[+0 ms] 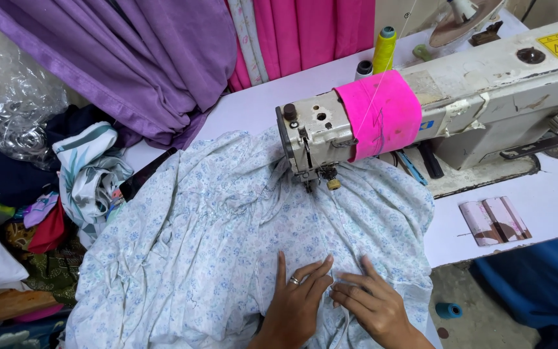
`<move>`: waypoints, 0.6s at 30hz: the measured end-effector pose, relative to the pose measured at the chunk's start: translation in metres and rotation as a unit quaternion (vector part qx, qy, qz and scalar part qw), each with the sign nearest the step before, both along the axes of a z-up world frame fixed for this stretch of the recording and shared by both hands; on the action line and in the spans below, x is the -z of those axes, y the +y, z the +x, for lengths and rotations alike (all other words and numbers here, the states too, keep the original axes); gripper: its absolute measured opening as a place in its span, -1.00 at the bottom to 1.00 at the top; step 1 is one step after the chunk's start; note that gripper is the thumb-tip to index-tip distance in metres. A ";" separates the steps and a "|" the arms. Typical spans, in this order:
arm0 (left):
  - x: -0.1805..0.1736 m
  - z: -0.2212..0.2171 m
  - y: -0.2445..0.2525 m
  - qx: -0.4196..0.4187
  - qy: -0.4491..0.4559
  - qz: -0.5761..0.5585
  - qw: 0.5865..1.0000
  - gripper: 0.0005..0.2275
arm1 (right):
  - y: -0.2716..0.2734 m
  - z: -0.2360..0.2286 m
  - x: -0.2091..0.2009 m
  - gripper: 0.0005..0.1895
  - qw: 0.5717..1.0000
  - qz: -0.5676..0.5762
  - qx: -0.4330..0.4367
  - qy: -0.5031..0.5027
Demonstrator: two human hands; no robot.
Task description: Sewing the edge of a large floral fabric piece using an industrial sewing machine.
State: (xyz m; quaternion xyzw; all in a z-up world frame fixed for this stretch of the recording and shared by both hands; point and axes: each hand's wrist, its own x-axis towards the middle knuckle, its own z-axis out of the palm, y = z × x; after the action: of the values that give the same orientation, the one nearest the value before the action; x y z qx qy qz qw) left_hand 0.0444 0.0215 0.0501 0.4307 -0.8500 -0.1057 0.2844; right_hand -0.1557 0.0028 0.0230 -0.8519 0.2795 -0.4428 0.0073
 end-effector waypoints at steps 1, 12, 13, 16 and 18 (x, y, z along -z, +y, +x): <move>0.000 0.002 0.000 0.006 0.007 0.007 1.000 -0.76 | -0.002 -0.002 0.008 -0.93 1.000 0.004 -0.019 0.002; -0.015 0.024 -0.013 0.055 0.001 0.067 0.996 -0.65 | -0.010 -0.009 -0.006 -0.85 0.994 0.053 -0.088 0.039; -0.018 0.024 -0.014 0.063 -0.008 0.077 0.995 -0.67 | -0.011 -0.010 -0.009 -0.88 0.991 0.061 -0.097 0.064; -0.018 0.023 -0.015 0.072 -0.020 0.064 0.995 -0.66 | -0.014 -0.009 -0.007 -0.96 0.991 0.031 -0.089 0.096; -0.022 0.022 -0.016 0.068 -0.017 0.048 0.996 -0.70 | -0.018 -0.010 0.000 -0.89 0.990 0.023 -0.099 0.100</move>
State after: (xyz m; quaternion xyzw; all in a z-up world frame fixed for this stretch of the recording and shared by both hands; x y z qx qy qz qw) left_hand 0.0661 0.0058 0.0724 0.3868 -0.8758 -0.1579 0.2416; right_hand -0.1662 -0.0147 0.0228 -0.9152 0.2027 -0.3457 0.0424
